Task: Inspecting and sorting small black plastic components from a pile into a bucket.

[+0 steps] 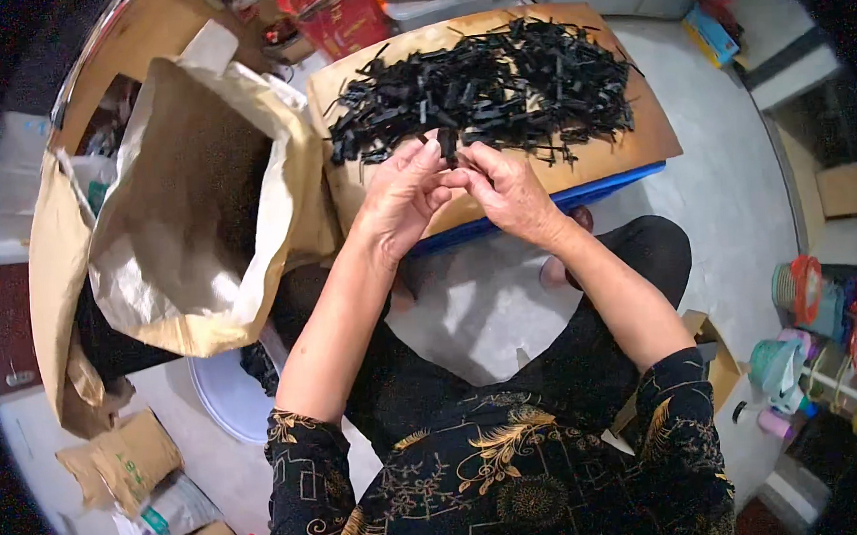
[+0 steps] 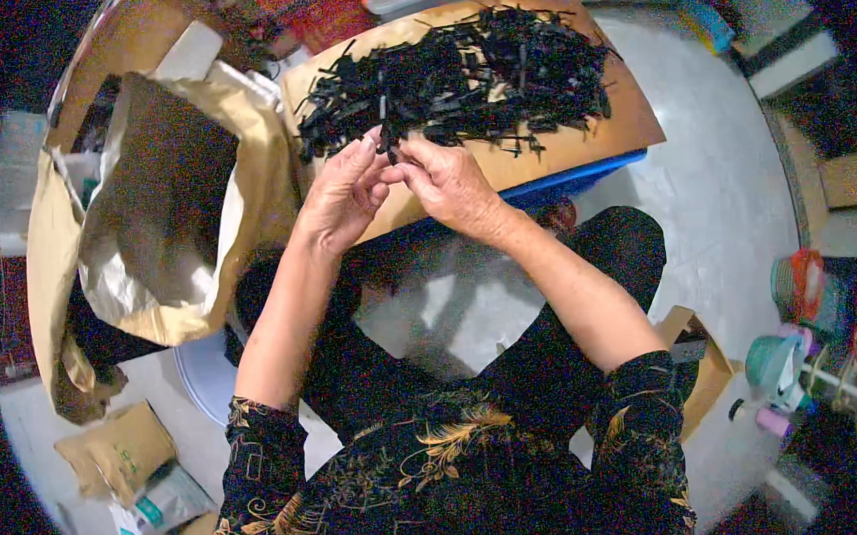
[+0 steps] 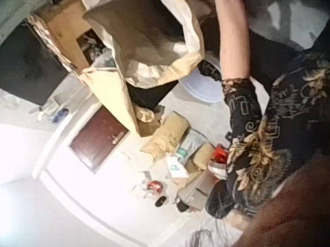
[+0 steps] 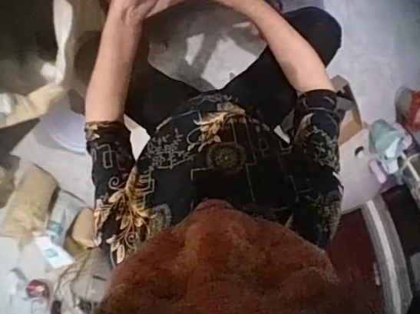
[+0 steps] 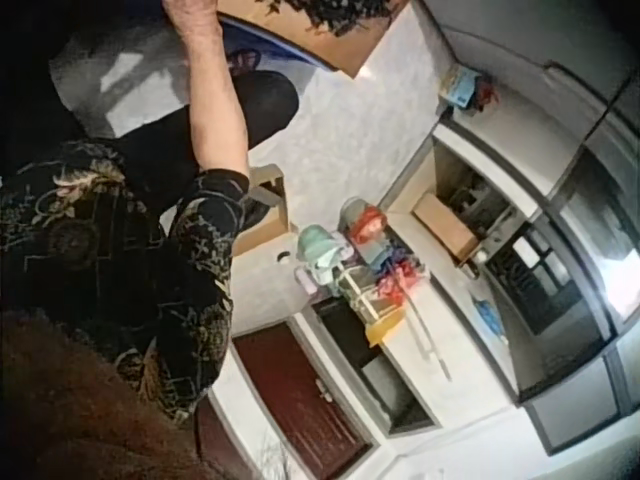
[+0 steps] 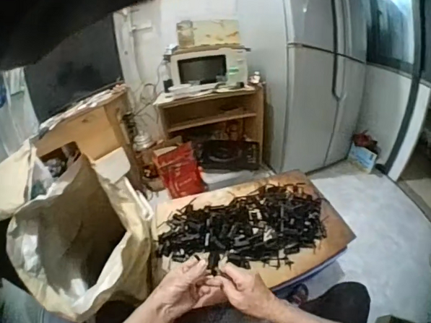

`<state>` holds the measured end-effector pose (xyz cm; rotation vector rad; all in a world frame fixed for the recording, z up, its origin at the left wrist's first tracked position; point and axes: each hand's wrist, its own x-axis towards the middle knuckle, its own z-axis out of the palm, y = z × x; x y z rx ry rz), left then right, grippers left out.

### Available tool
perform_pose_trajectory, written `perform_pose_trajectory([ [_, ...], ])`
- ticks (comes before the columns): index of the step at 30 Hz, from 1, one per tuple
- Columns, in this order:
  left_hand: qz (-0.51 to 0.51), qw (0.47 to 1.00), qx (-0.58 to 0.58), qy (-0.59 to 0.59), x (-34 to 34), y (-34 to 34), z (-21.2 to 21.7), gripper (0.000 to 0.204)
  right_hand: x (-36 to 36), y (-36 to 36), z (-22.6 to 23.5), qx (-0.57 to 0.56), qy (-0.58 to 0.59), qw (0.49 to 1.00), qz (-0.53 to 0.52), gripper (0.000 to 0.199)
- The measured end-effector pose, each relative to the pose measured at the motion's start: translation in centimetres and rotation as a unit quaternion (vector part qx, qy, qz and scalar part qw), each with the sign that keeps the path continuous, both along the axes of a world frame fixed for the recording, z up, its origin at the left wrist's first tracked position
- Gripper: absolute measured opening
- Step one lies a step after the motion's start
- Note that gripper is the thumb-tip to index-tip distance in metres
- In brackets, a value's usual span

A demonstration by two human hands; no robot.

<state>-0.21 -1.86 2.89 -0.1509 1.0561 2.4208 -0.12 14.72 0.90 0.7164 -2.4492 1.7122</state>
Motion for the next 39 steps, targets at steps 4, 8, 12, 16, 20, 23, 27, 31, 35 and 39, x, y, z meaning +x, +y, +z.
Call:
perform_pose_trajectory([
  [4, 0.017, 0.998, 0.041, -0.054, -1.3, 1.8, -1.2, 0.027, -0.6, 1.3, -1.1, 0.028, 0.073, 0.996, -0.042, 0.016],
  [8, 0.045, 0.999, 0.003, -0.024, -1.6, 2.4, -1.8, 0.031, -0.3, 1.7, -1.4, 0.093, 0.089, 0.989, -0.073, 0.016],
  [12, 0.075, 0.991, -0.104, 0.039, -1.5, 2.7, -1.8, 0.034, -0.4, 1.9, -0.4, -0.010, -0.050, 0.996, -0.075, 0.021],
  [16, 0.071, 0.976, -0.193, 0.069, -1.2, 2.8, -2.0, 0.038, -1.1, 1.4, -1.0, -0.126, -0.173, 0.976, -0.035, 0.029],
  [20, 0.075, 0.963, -0.242, 0.089, -1.3, 3.0, -1.9, 0.035, -1.5, 1.2, -1.2, -0.121, -0.221, 0.968, -0.013, 0.032],
  [23, 0.080, 0.947, -0.292, 0.107, -1.4, 3.0, -1.8, 0.030, -1.5, 0.7, -0.6, -0.101, -0.283, 0.954, -0.015, 0.035],
  [27, 0.074, 0.941, -0.303, 0.134, -1.7, 3.4, -1.7, 0.029, -1.8, 0.5, -1.0, -0.151, -0.306, 0.940, -0.011, 0.036],
  [31, 0.083, 0.935, -0.312, 0.148, -2.0, 3.5, -1.9, 0.029, -2.1, 0.3, -0.8, -0.153, -0.324, 0.933, -0.017, 0.036],
  [35, 0.091, 0.936, -0.309, 0.139, -2.2, 3.5, -2.0, 0.028, -2.3, -0.1, -0.5, -0.158, -0.346, 0.925, -0.019, 0.035],
  [39, 0.097, 0.927, -0.331, 0.150, -2.5, 3.2, -2.4, 0.028, -2.6, -0.4, -0.4, -0.161, -0.356, 0.920, -0.025, 0.034],
])
